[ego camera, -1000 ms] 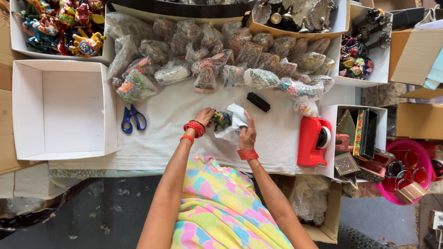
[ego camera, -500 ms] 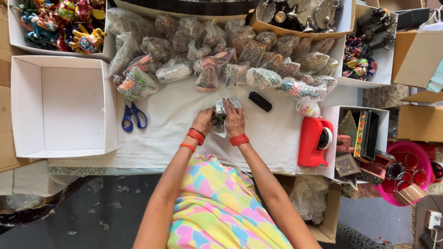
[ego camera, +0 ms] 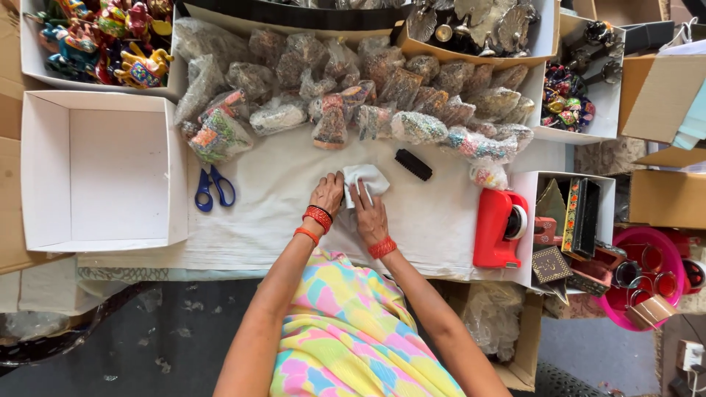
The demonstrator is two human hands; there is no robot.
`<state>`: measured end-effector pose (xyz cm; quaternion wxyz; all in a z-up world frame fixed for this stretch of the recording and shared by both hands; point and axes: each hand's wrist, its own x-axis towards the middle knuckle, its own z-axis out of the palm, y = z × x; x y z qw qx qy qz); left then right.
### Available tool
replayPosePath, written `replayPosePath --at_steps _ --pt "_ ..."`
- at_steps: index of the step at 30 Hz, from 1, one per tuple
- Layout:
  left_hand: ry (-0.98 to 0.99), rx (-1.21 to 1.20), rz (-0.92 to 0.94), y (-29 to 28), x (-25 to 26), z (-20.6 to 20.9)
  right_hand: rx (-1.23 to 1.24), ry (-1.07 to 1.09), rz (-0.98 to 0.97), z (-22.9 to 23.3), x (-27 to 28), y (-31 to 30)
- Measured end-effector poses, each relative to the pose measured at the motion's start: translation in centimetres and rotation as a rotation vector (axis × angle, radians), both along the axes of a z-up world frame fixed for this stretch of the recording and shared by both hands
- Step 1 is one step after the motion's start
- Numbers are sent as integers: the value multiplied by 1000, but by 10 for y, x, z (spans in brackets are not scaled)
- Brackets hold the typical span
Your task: The person wipes a small, colorful figurine with a white cloth, then places it on the table. They then pick up a piece of bubble wrap and begin to fold it.
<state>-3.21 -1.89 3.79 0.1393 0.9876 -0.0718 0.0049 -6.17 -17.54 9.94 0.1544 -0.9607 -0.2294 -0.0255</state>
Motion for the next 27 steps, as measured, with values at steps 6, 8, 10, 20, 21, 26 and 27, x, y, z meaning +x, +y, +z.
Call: replayPosePath --at_steps 6,8,10,20,21,26,27 --pt "-77 101 51 -7 -2 -15 226 124 158 -27 46 -3" --pt "-125 125 72 -11 -2 -18 239 100 147 -21 38 -2" --pt "-168 149 101 -15 -3 -23 251 82 143 -9 21 -1" --pt "-105 287 74 -15 12 -20 -97 16 41 -17 29 -8" --pt "-79 297 51 -13 15 -18 -39 -70 64 -15 45 -3" --pt "-95 339 113 -11 29 -33 -125 359 19 2 63 5" --pt "-51 343 98 -8 30 -37 -100 328 28 -3 59 5"
